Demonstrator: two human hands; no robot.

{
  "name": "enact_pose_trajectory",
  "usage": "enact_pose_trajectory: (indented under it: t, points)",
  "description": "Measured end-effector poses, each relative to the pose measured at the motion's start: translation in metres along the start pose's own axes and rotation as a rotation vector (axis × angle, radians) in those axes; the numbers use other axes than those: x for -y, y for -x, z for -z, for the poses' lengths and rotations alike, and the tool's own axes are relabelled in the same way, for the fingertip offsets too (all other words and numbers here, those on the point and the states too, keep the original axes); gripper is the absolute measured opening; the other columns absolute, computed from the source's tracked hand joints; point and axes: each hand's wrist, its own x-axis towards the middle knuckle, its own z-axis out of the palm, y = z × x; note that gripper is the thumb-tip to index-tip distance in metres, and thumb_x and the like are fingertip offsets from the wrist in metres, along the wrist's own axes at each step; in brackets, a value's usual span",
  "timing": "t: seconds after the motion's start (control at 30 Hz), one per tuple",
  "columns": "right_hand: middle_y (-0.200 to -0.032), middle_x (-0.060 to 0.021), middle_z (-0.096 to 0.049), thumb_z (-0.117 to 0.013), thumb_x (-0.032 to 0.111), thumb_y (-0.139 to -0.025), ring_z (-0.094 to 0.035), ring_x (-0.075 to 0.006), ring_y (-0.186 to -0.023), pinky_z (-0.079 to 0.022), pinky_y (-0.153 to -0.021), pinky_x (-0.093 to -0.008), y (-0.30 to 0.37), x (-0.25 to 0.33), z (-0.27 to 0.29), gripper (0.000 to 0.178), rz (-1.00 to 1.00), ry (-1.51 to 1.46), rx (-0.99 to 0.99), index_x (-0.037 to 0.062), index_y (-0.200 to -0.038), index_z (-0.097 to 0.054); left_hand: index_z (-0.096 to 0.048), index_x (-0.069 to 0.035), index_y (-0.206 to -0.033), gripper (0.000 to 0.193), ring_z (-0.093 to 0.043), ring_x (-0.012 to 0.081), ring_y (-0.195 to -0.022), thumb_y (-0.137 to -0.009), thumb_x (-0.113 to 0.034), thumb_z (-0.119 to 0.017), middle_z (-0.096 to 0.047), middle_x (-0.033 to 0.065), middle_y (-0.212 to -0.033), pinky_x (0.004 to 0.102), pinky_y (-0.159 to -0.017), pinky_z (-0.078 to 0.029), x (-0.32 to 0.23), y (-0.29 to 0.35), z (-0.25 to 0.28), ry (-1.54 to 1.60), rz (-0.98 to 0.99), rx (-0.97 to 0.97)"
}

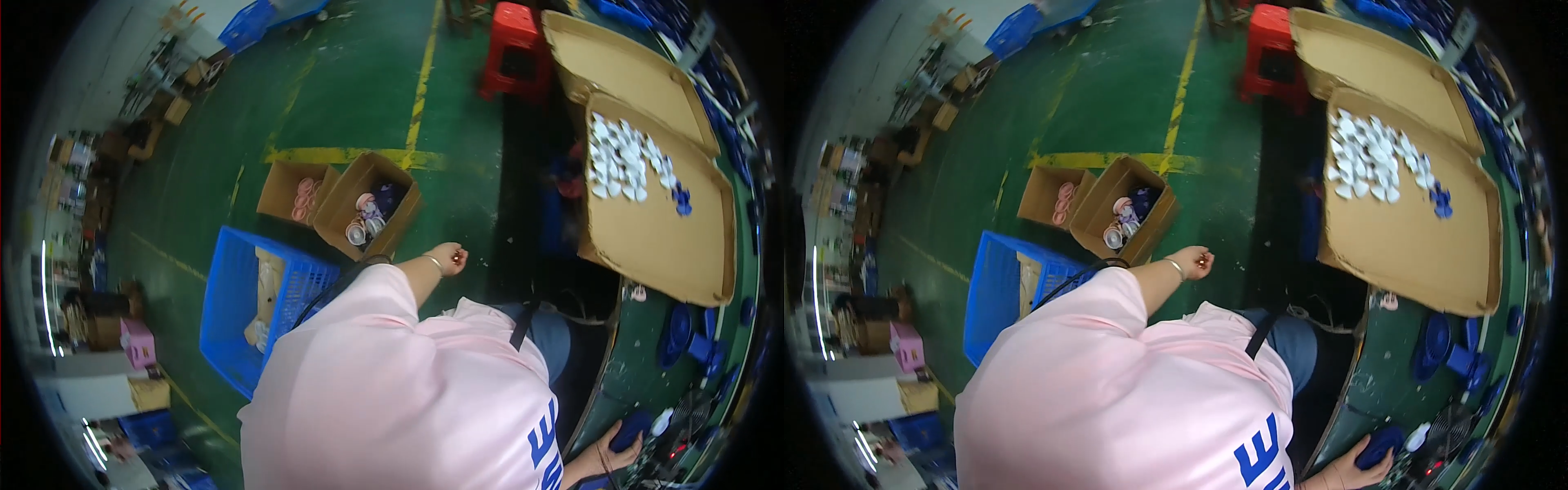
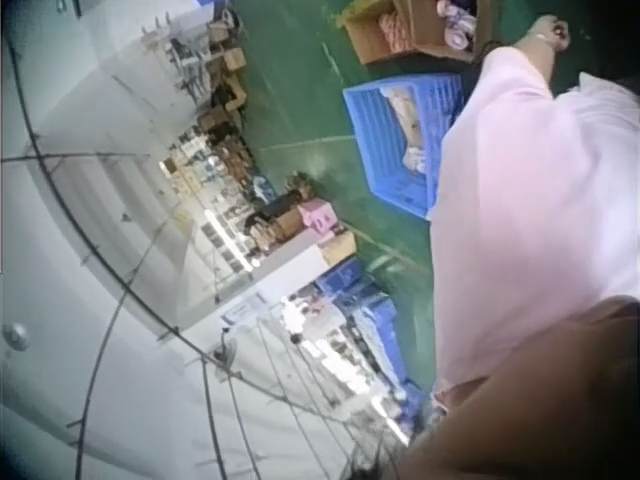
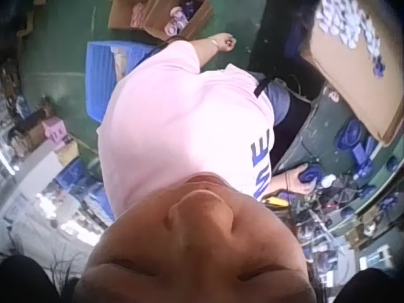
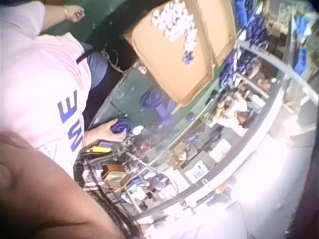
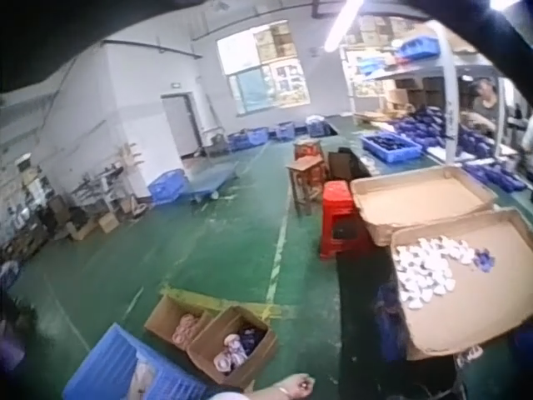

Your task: The person assembles handheld electric fans by joining fan blades, motor housing, and other electronic components together with a manual screwdriver.

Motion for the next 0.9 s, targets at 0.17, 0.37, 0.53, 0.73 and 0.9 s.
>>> enact_pose_trajectory:
  t: [0.17, 0.37, 0.53, 0.73, 0.9]
  points:
    - [-0.097, -0.0198, -0.057, -0.082, 0.028, -0.066, -0.056, -0.0351, -0.085, -0.046, -0.081, -0.0467, -0.004, 0.025, 0.009, 0.054, -0.037, -0.253, -0.052, -0.0024, -0.102, -0.057, -0.052, -0.003, -0.083, 0.005, -0.054, 0.0206, -0.063, -0.087, -0.003, -0.05, -0.052, 0.0092, -0.078, 0.027, -0.06, -0.055, -0.038, -0.013, -0.016, 0.277, -0.355, -0.045]
    - [-0.09, -0.0161, -0.058, -0.083, 0.041, -0.06, -0.056, -0.0334, -0.083, -0.045, -0.075, -0.0442, -0.004, 0.006, -0.008, 0.056, 0.015, -0.131, -0.215, 0.0016, -0.094, -0.062, -0.049, -0.005, -0.076, 0.019, -0.058, 0.0176, -0.064, -0.091, -0.018, -0.051, -0.052, 0.0051, -0.07, 0.0258, -0.057, -0.055, -0.103, 0.028, 0.04, 0.37, -0.672, -0.035]
    - [-0.099, -0.0182, -0.06, -0.08, 0.033, -0.067, -0.057, -0.0329, -0.091, -0.046, -0.081, -0.042, -0.022, 0.005, -0.026, 0.052, 0.073, -0.237, -0.088, 0.0003, -0.103, -0.06, -0.05, -0.008, -0.076, 0.03, -0.053, 0.0125, -0.052, -0.094, -0.03, -0.043, -0.051, 0.0035, -0.062, 0.0211, -0.041, -0.042, -0.067, 0.009, 0.069, 0.323, -0.594, -0.144]
    - [-0.101, -0.018, -0.059, -0.079, 0.031, -0.069, -0.056, -0.0325, -0.093, -0.045, -0.082, -0.0415, -0.046, 0.019, -0.044, 0.051, 0.16, -0.327, -0.035, 0.0004, -0.104, -0.06, -0.051, -0.008, -0.08, 0.012, -0.055, 0.0152, -0.054, -0.09, -0.015, -0.048, -0.052, 0.0052, -0.068, 0.0222, -0.041, -0.047, 0.041, -0.062, 0.053, 0.226, -0.302, -0.027]
    - [-0.102, -0.0177, -0.058, -0.078, 0.03, -0.07, -0.056, -0.0321, -0.095, -0.045, -0.083, -0.0411, -0.047, 0.028, -0.059, 0.05, 0.187, -0.369, 0.012, 0.0005, -0.106, -0.06, -0.052, -0.004, -0.076, 0.009, -0.055, 0.0171, -0.055, -0.083, -0.008, -0.055, -0.052, 0.0072, -0.068, 0.0252, -0.045, -0.049, 0.083, -0.055, 0.032, 0.003, -0.148, -0.042]
